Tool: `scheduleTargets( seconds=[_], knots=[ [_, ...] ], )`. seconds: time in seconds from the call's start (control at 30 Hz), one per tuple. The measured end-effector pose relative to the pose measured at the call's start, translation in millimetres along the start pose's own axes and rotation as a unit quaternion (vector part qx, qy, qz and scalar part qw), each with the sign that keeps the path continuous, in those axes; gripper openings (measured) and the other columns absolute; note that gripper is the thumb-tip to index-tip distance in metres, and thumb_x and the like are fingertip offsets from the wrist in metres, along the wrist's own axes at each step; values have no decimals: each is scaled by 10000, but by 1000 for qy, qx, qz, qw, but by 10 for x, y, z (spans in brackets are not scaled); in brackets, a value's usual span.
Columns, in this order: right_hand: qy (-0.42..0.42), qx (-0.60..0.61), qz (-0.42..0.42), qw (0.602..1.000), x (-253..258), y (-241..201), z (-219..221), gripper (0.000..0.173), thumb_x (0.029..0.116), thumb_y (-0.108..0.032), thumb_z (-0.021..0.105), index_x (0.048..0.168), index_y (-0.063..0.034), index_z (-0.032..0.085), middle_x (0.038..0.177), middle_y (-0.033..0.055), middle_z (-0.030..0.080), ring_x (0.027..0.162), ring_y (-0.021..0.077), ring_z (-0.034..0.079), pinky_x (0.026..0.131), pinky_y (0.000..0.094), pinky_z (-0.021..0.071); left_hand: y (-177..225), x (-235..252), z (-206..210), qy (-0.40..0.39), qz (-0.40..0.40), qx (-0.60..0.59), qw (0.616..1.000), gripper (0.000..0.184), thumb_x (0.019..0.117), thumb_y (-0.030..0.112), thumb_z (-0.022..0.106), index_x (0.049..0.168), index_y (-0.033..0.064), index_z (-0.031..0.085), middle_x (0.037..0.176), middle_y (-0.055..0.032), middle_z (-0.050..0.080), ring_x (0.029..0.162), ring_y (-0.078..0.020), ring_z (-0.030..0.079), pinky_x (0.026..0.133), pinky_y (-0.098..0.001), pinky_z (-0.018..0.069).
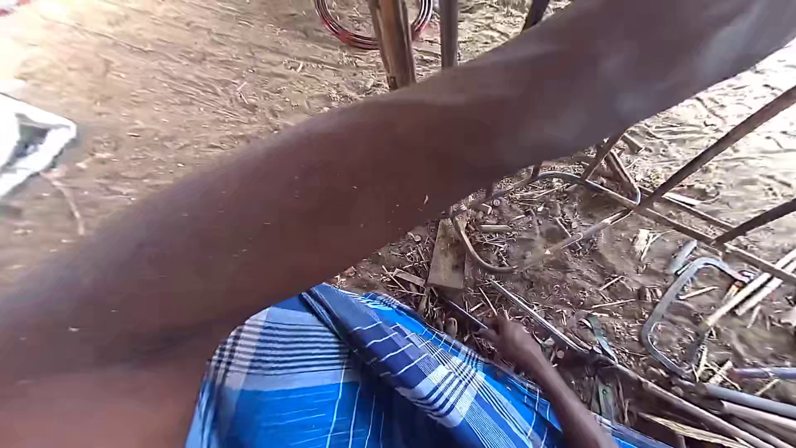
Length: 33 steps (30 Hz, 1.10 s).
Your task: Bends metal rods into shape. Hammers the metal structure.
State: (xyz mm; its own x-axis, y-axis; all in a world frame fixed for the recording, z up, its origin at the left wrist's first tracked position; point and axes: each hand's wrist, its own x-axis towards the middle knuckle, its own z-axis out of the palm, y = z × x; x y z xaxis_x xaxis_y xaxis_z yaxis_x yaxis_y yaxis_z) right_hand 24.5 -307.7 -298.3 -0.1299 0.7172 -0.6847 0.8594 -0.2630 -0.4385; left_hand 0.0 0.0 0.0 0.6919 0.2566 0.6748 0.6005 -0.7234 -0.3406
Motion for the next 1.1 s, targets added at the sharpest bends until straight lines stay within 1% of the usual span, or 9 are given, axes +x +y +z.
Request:
scheduleTargets(
  seconds=[0.1, 0.2, 0.33, 0.43, 0.47, 0.7, 0.83, 0.93, 1.1],
  knots=[
    [17, -132, -24, 991, -119, -174, 674, 572, 980, -507, 547, 1383, -106, 610, 1358, 169, 638, 1295, 379, 573, 1079, 619, 416, 541, 432, -200, 7, -78, -94, 992, 235, 989, 281, 565, 909, 233, 780, 795, 24, 676, 719, -143, 647, 582, -323, 500],
    [133, -155, -71, 976, -65, -104, 955, 348, 989, -260, 541, 1263, -98, 681, 1276, 163, 667, 1250, 368, 593, 1046, 575, 463, 775, 503, -360, -43, -35, -99, 994, 266, 1030, 264, 516, 1015, 206, 775, 910, -2, 702, 836, -166, 669, 679, -334, 533],
    [217, -161, -73, 960, -87, -101, 791, 374, 979, -215, 565, 1300, -38, 635, 1343, 205, 610, 1283, 390, 560, 1026, 567, 478, 551, 545, -599, -41, 16, -97, 994, 304, 1066, 338, 453, 1163, 280, 736, 1018, 32, 713, 926, -148, 682, 761, -377, 565],
    [187, -170, -53, 966, -58, 18, 654, 427, 948, -219, 594, 1332, -33, 615, 1386, 208, 582, 1356, 402, 501, 1062, 584, 442, 279, 276, -1381, -51, -1, -86, 995, 411, 1036, 513, 460, 1096, 208, 730, 927, -13, 707, 856, -194, 686, 720, -467, 566],
    [170, -162, -56, 970, -60, 43, 603, 456, 944, -242, 605, 1350, -34, 605, 1410, 211, 570, 1378, 403, 484, 1080, 592, 428, 311, 165, -1922, -140, -65, -94, 983, 440, 1034, 538, 510, 1120, 160, 720, 972, -50, 711, 921, -227, 688, 805, -489, 559],
    [180, -88, -86, 976, 135, 107, 521, 397, 912, -179, 646, 1236, 50, 647, 1321, 284, 613, 1318, 482, 517, 1040, 673, 426, -375, -274, -2643, -253, -15, -117, 960, 295, 1060, 225, 529, 1269, 86, 683, 1219, -87, 704, 1117, -177, 680, 1017, -421, 540],
    [196, -62, -99, 974, 214, 74, 628, 333, 943, -103, 596, 1231, 55, 651, 1307, 277, 615, 1306, 464, 530, 1051, 642, 433, -662, -160, -2766, -314, -131, -132, 931, 500, 1020, 208, 617, 1500, 155, 486, 1438, -37, 597, 1283, -134, 601, 1092, -393, 516],
    [208, -46, -110, 971, 246, 112, 641, 287, 959, -101, 568, 1180, 51, 670, 1249, 258, 645, 1240, 443, 579, 1023, 607, 454, -914, -299, -2664, -388, -189, -9, 902, 713, 989, 129, 645, 1611, 126, 296, 1583, -156, 447, 1419, -325, 492, 1139, -591, 433],
    [221, -15, -157, 962, 197, 217, 618, 397, 932, -256, 621, 1180, 50, 664, 1222, 260, 655, 1232, 460, 578, 1018, 627, 447, -1091, -835, -2330, -412, -239, 3, 879, 1017, 952, 69, 721, 1659, 155, -5, 1421, -211, 593, 1272, -359, 621, 1085, -581, 486]
  ],
)
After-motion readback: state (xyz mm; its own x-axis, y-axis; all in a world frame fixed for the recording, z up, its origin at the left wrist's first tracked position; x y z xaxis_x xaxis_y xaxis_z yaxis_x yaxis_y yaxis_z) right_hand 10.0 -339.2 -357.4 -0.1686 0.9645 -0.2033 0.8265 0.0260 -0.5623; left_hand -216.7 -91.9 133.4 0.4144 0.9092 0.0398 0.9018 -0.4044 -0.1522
